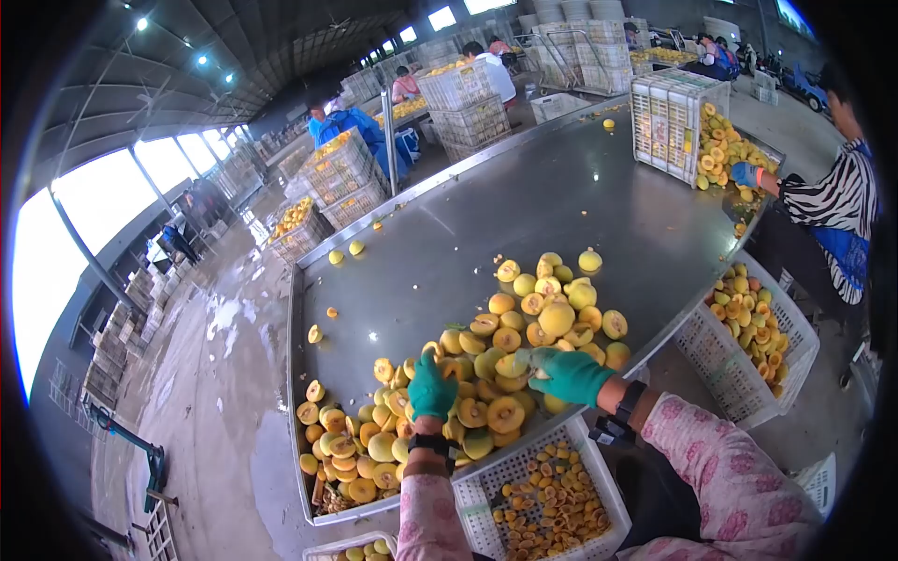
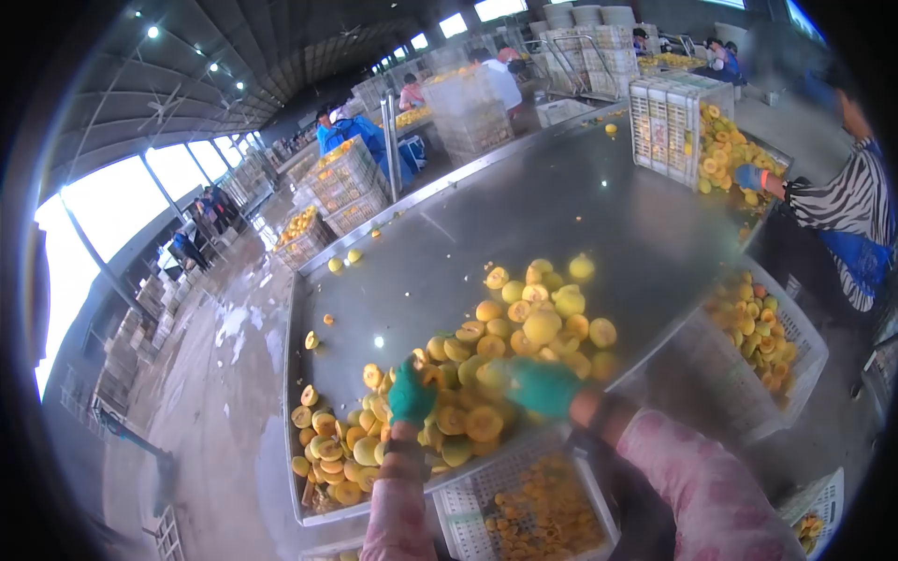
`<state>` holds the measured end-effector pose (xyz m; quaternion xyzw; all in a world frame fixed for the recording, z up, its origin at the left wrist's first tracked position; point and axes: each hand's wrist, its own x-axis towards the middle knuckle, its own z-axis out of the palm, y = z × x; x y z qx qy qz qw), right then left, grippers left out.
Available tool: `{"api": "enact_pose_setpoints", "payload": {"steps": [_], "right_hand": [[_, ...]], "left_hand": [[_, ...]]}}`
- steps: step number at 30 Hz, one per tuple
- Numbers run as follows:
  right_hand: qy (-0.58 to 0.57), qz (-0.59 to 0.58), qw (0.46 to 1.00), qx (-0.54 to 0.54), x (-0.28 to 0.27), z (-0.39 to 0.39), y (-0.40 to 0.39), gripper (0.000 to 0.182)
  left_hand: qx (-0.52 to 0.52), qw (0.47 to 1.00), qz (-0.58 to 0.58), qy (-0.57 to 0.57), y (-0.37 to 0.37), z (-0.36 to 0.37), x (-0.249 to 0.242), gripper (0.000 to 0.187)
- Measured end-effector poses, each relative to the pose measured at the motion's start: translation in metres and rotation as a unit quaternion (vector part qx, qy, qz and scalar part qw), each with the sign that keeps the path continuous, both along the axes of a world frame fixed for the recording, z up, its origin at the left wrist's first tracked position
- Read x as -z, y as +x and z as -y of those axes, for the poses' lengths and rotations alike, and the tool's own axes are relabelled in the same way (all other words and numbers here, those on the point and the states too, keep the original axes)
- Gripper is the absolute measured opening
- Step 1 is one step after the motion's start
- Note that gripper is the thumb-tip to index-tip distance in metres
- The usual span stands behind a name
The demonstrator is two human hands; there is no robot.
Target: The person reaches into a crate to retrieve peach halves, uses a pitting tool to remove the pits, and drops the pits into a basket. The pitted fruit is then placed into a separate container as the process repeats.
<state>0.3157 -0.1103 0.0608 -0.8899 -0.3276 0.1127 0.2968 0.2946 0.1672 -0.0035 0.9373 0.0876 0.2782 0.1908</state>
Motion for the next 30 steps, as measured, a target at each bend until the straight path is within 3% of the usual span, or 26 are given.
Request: {"api": "enact_pose_setpoints", "payload": {"steps": [3,4,7,10,13,15,19,23,27,28,30], "right_hand": [[0.108,-0.033,0.994,-0.002,-0.021,0.050,-0.057,0.048],[0.098,-0.090,0.991,0.023,-0.033,0.070,-0.084,0.045],[0.167,-0.108,0.979,0.043,-0.006,0.116,-0.135,0.046],[0.192,-0.112,0.974,0.028,0.001,0.134,-0.186,0.043],[0.220,-0.074,0.972,-0.015,-0.020,0.124,-0.231,0.038],[0.305,-0.108,0.946,-0.006,-0.035,0.110,-0.257,0.035],[0.341,-0.210,0.915,0.043,0.003,0.098,-0.283,0.033],[0.366,-0.148,0.919,-0.019,0.010,0.097,-0.291,0.031],[0.307,-0.160,0.936,-0.065,-0.003,0.105,-0.281,0.029],[0.325,-0.171,0.927,-0.076,-0.006,0.106,-0.279,0.028],[0.328,-0.072,0.936,-0.103,0.001,0.104,-0.276,0.025]], "left_hand": [[0.056,0.986,0.100,-0.125,-0.013,-0.005,0.002,0.042],[0.102,0.880,0.098,-0.453,-0.030,0.003,-0.004,0.034],[0.103,0.664,0.115,-0.732,-0.132,0.078,-0.069,0.039],[0.203,0.593,0.016,-0.779,-0.208,0.124,-0.057,0.039],[0.181,0.680,-0.031,-0.710,-0.264,0.180,-0.063,0.041],[0.166,0.620,0.000,-0.767,-0.290,0.212,-0.071,0.045],[0.199,0.531,0.005,-0.823,-0.322,0.233,-0.055,0.051],[0.197,0.558,0.052,-0.805,-0.340,0.243,-0.036,0.059],[0.141,0.473,0.135,-0.859,-0.341,0.250,-0.034,0.064],[0.134,0.503,0.147,-0.841,-0.340,0.250,-0.031,0.063],[0.147,0.539,0.147,-0.817,-0.336,0.253,-0.032,0.056]]}}
